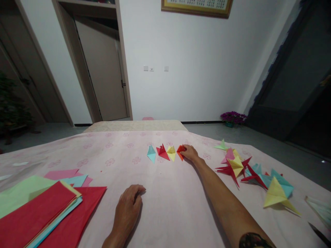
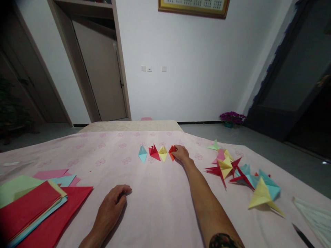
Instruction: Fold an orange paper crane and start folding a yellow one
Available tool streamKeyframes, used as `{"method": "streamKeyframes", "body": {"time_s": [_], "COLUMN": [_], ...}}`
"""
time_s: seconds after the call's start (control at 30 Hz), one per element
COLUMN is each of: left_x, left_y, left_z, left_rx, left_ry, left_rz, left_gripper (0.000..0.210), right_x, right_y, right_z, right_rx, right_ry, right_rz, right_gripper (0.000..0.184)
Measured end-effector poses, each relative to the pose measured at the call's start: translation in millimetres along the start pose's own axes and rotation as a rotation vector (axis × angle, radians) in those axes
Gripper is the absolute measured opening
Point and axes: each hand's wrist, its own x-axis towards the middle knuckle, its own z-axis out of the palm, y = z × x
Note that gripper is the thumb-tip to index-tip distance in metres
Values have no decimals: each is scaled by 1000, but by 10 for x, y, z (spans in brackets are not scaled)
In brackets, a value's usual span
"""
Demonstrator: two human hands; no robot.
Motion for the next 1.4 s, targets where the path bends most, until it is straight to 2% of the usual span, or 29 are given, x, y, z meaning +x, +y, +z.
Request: {"method": "streamKeyframes", "body": {"time_s": [0.3, 0.8, 1.23, 1.4], "left_x": [-4, -2, 3, -1], "left_y": [16, 6, -5, -16], "left_z": [-2, 2, 4, 2], "left_rx": [-9, 35, 34, 41], "left_ry": [4, -22, -23, -30], "left_rz": [-2, -1, 5, 6], "left_gripper": [30, 29, 29, 29], "right_x": [-52, -99, 2, 48], "right_y": [-61, -55, 142, 248], "right_z": [65, 62, 152, 198], "right_rx": [216, 359, 441, 465], "right_ry": [-8, -3, 12, -6], "right_rz": [38, 59, 32, 14], "right_gripper": [16, 14, 28, 27]}}
